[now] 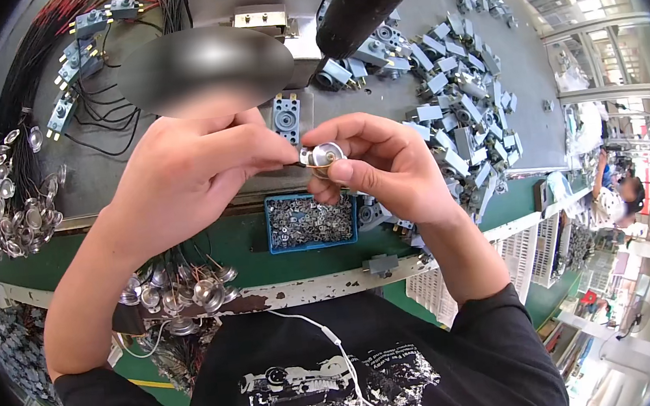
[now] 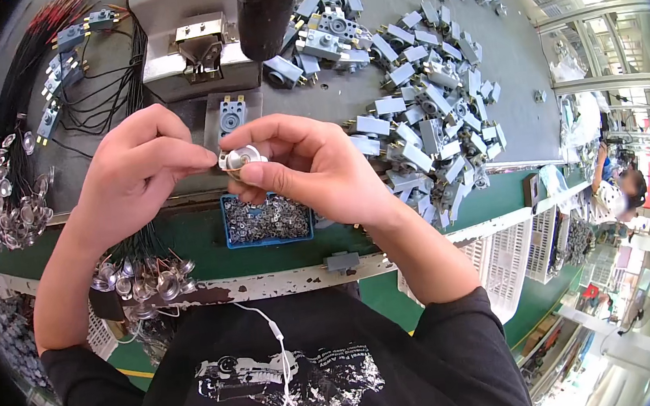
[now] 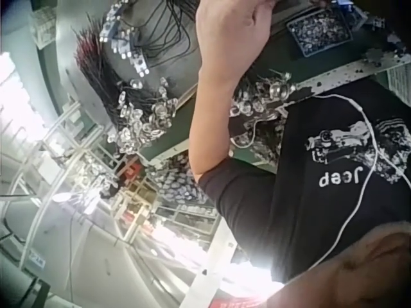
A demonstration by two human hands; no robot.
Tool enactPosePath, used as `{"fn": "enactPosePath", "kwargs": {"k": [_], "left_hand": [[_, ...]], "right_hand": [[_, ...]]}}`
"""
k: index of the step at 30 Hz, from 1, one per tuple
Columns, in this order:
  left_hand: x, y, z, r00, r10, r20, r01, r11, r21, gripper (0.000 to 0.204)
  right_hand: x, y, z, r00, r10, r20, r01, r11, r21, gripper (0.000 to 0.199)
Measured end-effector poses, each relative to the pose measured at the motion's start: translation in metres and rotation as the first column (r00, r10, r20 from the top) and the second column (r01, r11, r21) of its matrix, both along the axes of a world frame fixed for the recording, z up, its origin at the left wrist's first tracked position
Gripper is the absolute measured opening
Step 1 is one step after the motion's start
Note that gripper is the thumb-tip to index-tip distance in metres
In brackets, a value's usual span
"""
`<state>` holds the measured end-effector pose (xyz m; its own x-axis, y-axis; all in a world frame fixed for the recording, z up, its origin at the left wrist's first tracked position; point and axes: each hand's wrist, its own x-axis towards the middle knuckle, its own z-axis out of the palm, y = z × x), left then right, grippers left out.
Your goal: The recorder is assembling small electrical components using a handheld power tool on a factory production line.
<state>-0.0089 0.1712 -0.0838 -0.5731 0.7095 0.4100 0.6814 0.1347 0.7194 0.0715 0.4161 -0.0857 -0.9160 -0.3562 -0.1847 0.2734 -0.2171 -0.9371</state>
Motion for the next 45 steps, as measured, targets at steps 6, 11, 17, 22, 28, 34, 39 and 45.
{"fn": "enactPosePath", "kwargs": {"k": [6,11,17,22,28,34,39,45], "left_hand": [[-0.014,-0.006,-0.005,0.942,-0.207,-0.265,0.201,0.978,-0.051,0.025],[-0.012,-0.010,-0.017,0.892,-0.392,-0.225,0.370,0.919,-0.137,0.011],[0.000,-0.015,-0.011,0.976,-0.169,-0.140,0.148,0.978,-0.150,0.026],[-0.008,-0.007,0.004,0.999,0.009,-0.031,-0.013,0.993,-0.121,0.032],[-0.008,0.002,0.011,0.999,0.042,-0.012,-0.043,0.983,-0.177,0.024],[-0.016,0.016,-0.002,0.988,0.148,-0.050,-0.156,0.944,-0.290,0.019],[-0.011,0.017,-0.020,0.977,0.119,-0.177,-0.179,0.910,-0.375,0.020],[-0.005,0.029,-0.013,0.962,0.161,-0.219,-0.244,0.866,-0.437,0.018]], "right_hand": [[-0.044,0.010,-0.005,0.919,0.393,0.044,-0.394,0.919,0.022,0.028],[-0.057,-0.005,-0.010,0.774,0.625,0.099,-0.630,0.746,0.215,0.024],[-0.024,0.035,0.035,0.896,-0.041,-0.443,0.352,0.673,0.650,0.010],[-0.001,0.003,0.009,0.860,0.257,-0.441,0.283,0.481,0.830,0.044],[-0.006,-0.006,-0.039,0.737,0.319,-0.596,0.440,0.445,0.780,0.064],[-0.013,0.009,0.012,0.661,0.100,-0.744,0.599,0.528,0.603,0.018],[-0.058,0.020,0.072,0.015,-0.149,-0.989,0.772,0.630,-0.083,0.046],[-0.093,-0.001,0.092,0.580,-0.322,-0.748,0.540,0.840,0.057,0.068]]}}
